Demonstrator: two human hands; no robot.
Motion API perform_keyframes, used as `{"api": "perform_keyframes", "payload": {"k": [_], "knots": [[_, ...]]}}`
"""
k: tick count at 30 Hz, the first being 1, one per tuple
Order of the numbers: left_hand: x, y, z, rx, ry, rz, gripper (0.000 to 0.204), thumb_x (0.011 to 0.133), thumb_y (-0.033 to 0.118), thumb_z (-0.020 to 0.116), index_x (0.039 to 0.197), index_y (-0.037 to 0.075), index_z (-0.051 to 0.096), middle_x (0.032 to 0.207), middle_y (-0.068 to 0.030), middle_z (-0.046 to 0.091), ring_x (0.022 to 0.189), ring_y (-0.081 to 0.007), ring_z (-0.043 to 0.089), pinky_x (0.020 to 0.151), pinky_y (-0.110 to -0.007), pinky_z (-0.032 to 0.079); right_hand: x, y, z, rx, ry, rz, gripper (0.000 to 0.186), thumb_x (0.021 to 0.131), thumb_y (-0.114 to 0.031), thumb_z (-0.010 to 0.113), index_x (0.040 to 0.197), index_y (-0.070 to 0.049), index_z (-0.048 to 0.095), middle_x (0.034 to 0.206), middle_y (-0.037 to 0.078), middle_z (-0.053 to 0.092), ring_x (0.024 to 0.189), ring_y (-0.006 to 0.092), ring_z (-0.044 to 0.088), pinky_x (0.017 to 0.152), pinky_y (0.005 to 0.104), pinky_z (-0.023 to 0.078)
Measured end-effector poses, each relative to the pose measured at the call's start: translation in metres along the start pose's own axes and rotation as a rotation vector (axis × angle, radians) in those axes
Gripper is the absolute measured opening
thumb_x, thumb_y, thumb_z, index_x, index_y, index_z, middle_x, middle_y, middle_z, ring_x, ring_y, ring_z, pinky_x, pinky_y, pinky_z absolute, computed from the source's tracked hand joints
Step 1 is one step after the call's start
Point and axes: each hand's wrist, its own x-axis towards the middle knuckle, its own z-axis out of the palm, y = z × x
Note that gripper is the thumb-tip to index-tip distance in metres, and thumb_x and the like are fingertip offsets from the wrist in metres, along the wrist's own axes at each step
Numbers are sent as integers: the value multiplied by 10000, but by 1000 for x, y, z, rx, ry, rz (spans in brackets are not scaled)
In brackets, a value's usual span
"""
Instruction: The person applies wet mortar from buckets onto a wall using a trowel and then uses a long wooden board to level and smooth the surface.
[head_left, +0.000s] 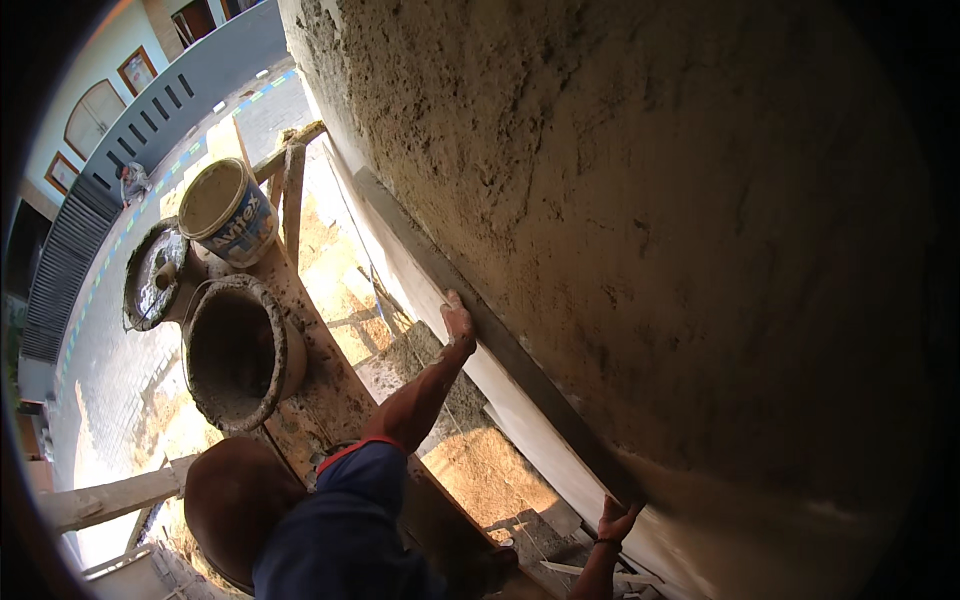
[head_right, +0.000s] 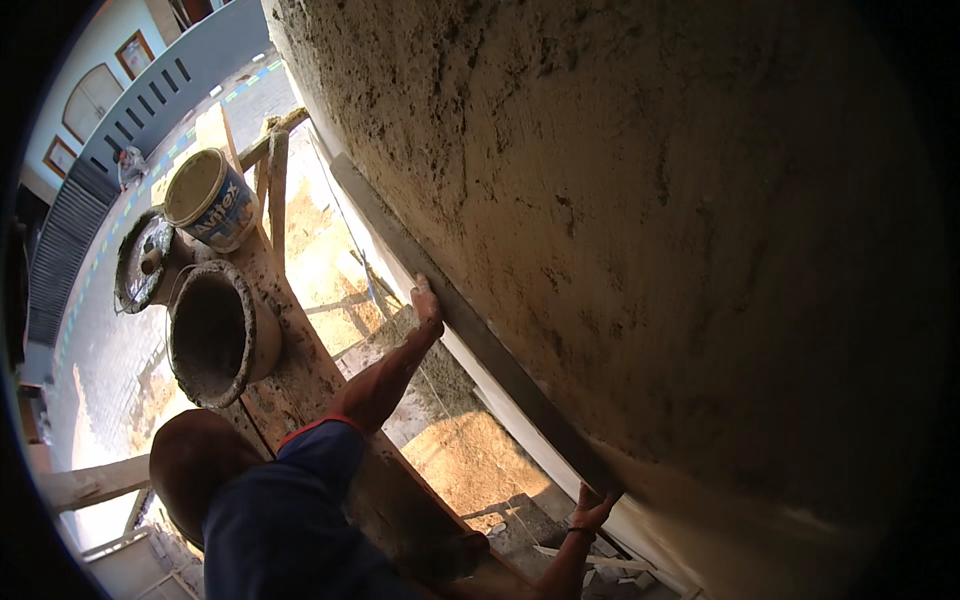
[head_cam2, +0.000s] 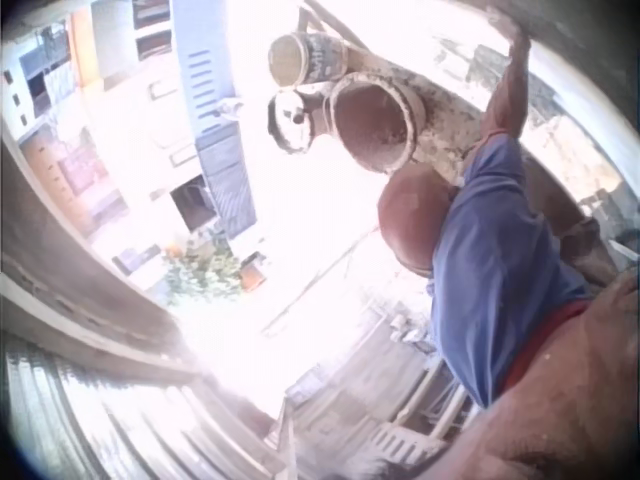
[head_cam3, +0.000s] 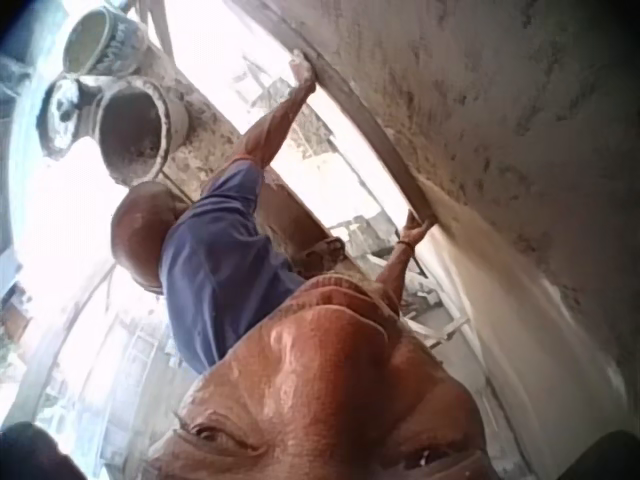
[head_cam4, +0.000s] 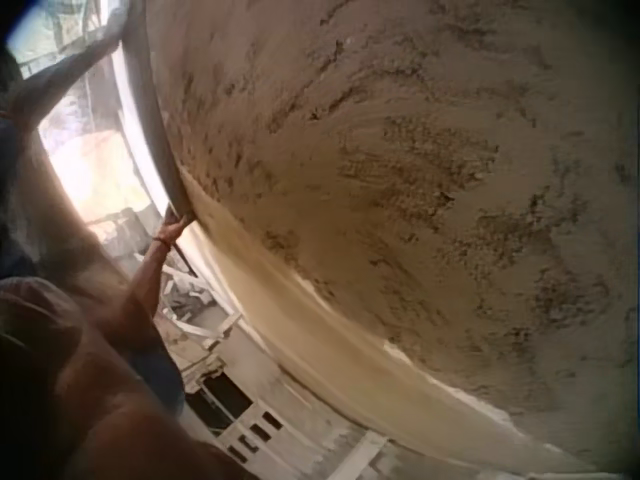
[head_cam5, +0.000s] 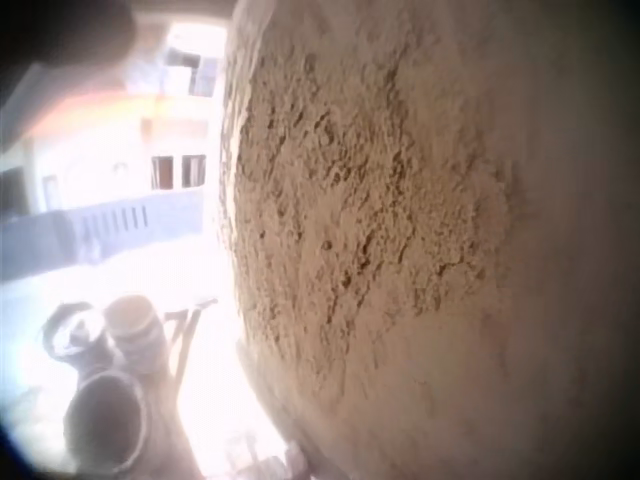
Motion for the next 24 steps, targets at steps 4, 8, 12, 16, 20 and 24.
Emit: {"api": "perform_keyframes", "payload": {"k": [4, 8, 12, 16, 20, 24], "knots": [[14, 29, 11, 133, 58, 53, 672, 891, 508, 414, 1105, -129, 426, 1051, -297, 530, 962, -378, 528, 833, -427, 409, 3, 17, 23, 70, 20, 13, 351, 840, -311, 586, 1153, -160, 536, 1082, 34, 595, 953, 209, 576, 744, 373, 536], [26, 98, 16, 93, 27, 208, 654, 895, 497, 422, 901, -153, 495, 792, -283, 567, 731, -356, 548, 676, -452, 422, 6, 25, 49, 86, -39, 13, 326, 838, -308, 586, 1128, -162, 554, 1066, 27, 600, 950, 206, 580, 736, 386, 550], [26, 141, 8, 174, 101, 242, 660, 896, 507, 412, 942, -148, 482, 863, -307, 568, 809, -404, 560, 719, -455, 424, -6, 31, 72, 137, -70, 73, 328, 846, -299, 580, 1134, -144, 552, 1087, 51, 606, 956, 224, 593, 779, 397, 540], [14, 135, 12, 192, 127, 221, 657, 899, 504, 404, 1012, -141, 457, 940, -327, 557, 888, -432, 553, 769, -454, 423, -17, 26, 78, 66, -51, 2, 361, 850, -320, 580, 1151, -124, 543, 1104, 61, 604, 958, 225, 597, 781, 389, 541], [-15, 68, 6, 292, 157, 160, 709, 885, 540, 394, 1097, -137, 418, 1035, -353, 534, 955, -457, 540, 811, -481, 411, -8, 7, 26, 77, 10, 44, 375, 855, -345, 570, 1170, -145, 537, 1102, 55, 605, 941, 211, 603, 705, 366, 563], [-38, 2, 7, 312, 59, 18, 711, 887, 554, 375, 1058, -134, 419, 1023, -360, 530, 957, -455, 534, 805, -477, 408, 0, -20, -20, 6, 37, 26, 391, 843, -370, 574, 1167, -154, 537, 1096, 43, 604, 935, 203, 602, 687, 349, 555]]}}
